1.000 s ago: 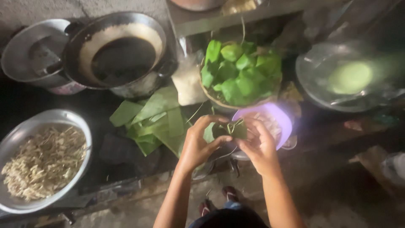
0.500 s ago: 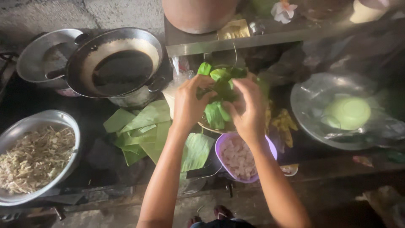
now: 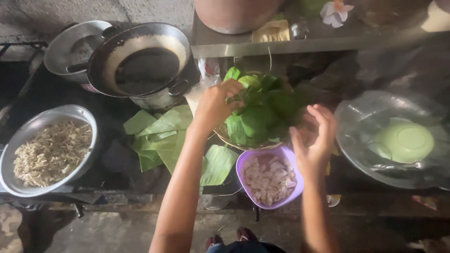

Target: The person scoops food into a leaf using a spoon and then folds the leaf to secure the contents.

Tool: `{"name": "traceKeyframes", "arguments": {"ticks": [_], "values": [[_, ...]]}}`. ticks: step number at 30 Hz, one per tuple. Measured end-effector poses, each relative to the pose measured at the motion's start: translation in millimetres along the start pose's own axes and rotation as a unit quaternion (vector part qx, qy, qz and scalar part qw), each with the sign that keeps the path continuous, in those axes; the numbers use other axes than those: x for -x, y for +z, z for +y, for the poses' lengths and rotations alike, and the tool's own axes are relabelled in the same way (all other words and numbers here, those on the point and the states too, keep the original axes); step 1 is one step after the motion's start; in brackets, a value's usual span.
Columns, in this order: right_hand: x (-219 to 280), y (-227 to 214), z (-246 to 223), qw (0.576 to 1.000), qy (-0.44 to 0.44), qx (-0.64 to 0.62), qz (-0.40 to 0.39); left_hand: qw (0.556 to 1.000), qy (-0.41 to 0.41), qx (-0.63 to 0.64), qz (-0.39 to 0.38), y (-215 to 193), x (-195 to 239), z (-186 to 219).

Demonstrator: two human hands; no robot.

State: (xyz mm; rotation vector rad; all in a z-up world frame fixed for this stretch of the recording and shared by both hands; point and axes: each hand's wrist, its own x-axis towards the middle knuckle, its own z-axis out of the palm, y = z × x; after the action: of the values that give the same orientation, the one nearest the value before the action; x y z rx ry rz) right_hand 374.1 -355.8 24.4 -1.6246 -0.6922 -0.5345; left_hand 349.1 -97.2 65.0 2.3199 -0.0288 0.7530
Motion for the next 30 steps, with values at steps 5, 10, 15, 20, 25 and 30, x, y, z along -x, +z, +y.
{"name": "traceKeyframes", "arguments": {"ticks": [5, 10, 15, 20, 25, 30], "values": [[2.9, -8.5, 3.3, 0.996, -0.039, 0.077, 0.004, 0.999, -0.028, 0.042, -0.003, -17.0, 2.4, 1.1], [6.0, -10.8, 6.4, 1.0, 0.01, -0.002, -0.002, 0.997, -0.032, 0.068, 0.008, -17.9, 1.7, 4.3], [8.1, -14.0, 6.3, 0.999, 0.034, 0.007, -0.004, 0.991, -0.065, 0.052, 0.105, -16.1, 9.3, 8.1], [13.3, -8.4, 5.8, 1.0, 0.021, -0.019, -0.001, 0.965, -0.059, 0.174, 0.19, -20.1, 35.0, 8.3], [35.0, 7.7, 1.7, 0.999, -0.01, -0.043, 0.02, 0.926, -0.064, 0.158, 0.337, -10.9, 111.9, 2.9], [81.2, 55.0, -24.8, 0.99, -0.079, -0.116, -0.028, 0.868, -0.095, 0.178, 0.453, -4.7, 197.6, -20.3]]}}
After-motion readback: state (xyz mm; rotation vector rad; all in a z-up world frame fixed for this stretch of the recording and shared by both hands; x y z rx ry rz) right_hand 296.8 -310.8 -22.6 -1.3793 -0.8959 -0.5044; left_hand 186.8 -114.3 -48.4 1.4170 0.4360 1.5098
